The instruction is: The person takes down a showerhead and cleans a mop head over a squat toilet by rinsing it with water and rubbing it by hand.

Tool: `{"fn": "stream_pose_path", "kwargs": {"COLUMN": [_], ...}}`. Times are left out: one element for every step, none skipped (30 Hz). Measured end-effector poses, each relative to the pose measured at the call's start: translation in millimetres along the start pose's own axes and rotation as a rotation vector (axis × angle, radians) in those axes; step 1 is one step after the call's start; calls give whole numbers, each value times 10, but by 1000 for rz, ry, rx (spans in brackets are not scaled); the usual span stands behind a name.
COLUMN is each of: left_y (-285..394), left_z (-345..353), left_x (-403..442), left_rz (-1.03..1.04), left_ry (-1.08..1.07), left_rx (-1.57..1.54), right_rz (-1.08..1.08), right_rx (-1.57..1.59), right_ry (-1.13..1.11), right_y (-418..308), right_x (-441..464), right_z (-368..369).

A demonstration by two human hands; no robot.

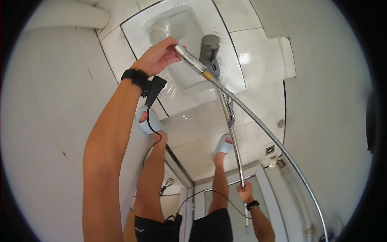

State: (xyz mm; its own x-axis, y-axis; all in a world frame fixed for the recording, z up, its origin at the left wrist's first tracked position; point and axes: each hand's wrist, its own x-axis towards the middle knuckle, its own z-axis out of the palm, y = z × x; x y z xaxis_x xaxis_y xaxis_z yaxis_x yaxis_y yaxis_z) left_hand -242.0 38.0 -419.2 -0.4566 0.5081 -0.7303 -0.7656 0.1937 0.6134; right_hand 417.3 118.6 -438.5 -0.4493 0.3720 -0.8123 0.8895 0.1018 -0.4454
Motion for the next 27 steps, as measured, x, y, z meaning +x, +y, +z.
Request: {"fn": "stream_pose_path", "kwargs": {"left_y": [3,3,-1,7,5,8,-1,-26,-62,-96,-107,-110,-124,-151,-179,-215,-238,-256,-276,-294,-304,-312,-312,-299,-308,-323,-333], "left_z": [14,5,-34,-36,-56,-69,-90,-121,-156,-278,-294,-302,-308,-309,-309,-311,-308,-312,-312,-323,-328,-331,-327,-304,-281,-258,-242], "left_x": [-15,-12,39,28,23,32,52,88,121,231,246,272,284,293,288,284,294,300,287,278,279,290,302,326,366,403,435], "left_rz": [9,33,45,56,64,73,84,80,68,71,60,25,-5,-15,-14,-26,-39,-39,-64,-89,-92,-88,-83,-89,-91,-77,-61], "left_ry": [-17,-34,-30,-54,-80,-78,-69,-53,-37,-67,-60,-42,-23,-5,2,22,41,45,42,38,41,21,1,14,15,45,74], "left_rx": [-12,-25,-57,-65,-73,-28,-54,-30,-5,-1,-21,-6,15,-12,-19,-21,-22,-28,3,32,23,31,41,66,64,64,65], "right_rz": [0,16,37,21,12,4,-4,-13,-17,-16,-4,23,43,53,51,42,34,40,40,47,55,59,44,27,28,27,25], "right_rx": [-16,-3,11,-20,-19,-16,-45,-19,11,-63,-80,-81,-79,-73,-81,-52,-21,-7,-14,-13,-12,-21,-34,-44,-45,-55,-64], "right_ry": [0,-12,-15,-21,-23,-22,-25,-33,-43,-53,-63,-57,-51,-41,-48,-49,-50,-52,-56,-55,-53,-57,-46,-35,-37,-38,-37], "right_y": [20,-52,-172,-187,-183,-194,-198,-200,-192,-187,-117,-116,-160,-295,-267,-257,-250,-246,-264,-285,-301,-287,-271,-259,-230,-200,-175], "right_x": [-18,-49,-62,-63,-77,-72,-57,-51,-49,-16,-39,-37,-10,-7,-7,-10,-8,-13,-8,1,-5,-21,-18,0,8,3,3], "right_z": [2,-29,-13,-25,-25,-37,-42,-39,-59,-42,-74,-87,-89,-105,-103,-100,-107,-108,-105,-97,-95,-93,-77,-68,-66,-66,-67]}}
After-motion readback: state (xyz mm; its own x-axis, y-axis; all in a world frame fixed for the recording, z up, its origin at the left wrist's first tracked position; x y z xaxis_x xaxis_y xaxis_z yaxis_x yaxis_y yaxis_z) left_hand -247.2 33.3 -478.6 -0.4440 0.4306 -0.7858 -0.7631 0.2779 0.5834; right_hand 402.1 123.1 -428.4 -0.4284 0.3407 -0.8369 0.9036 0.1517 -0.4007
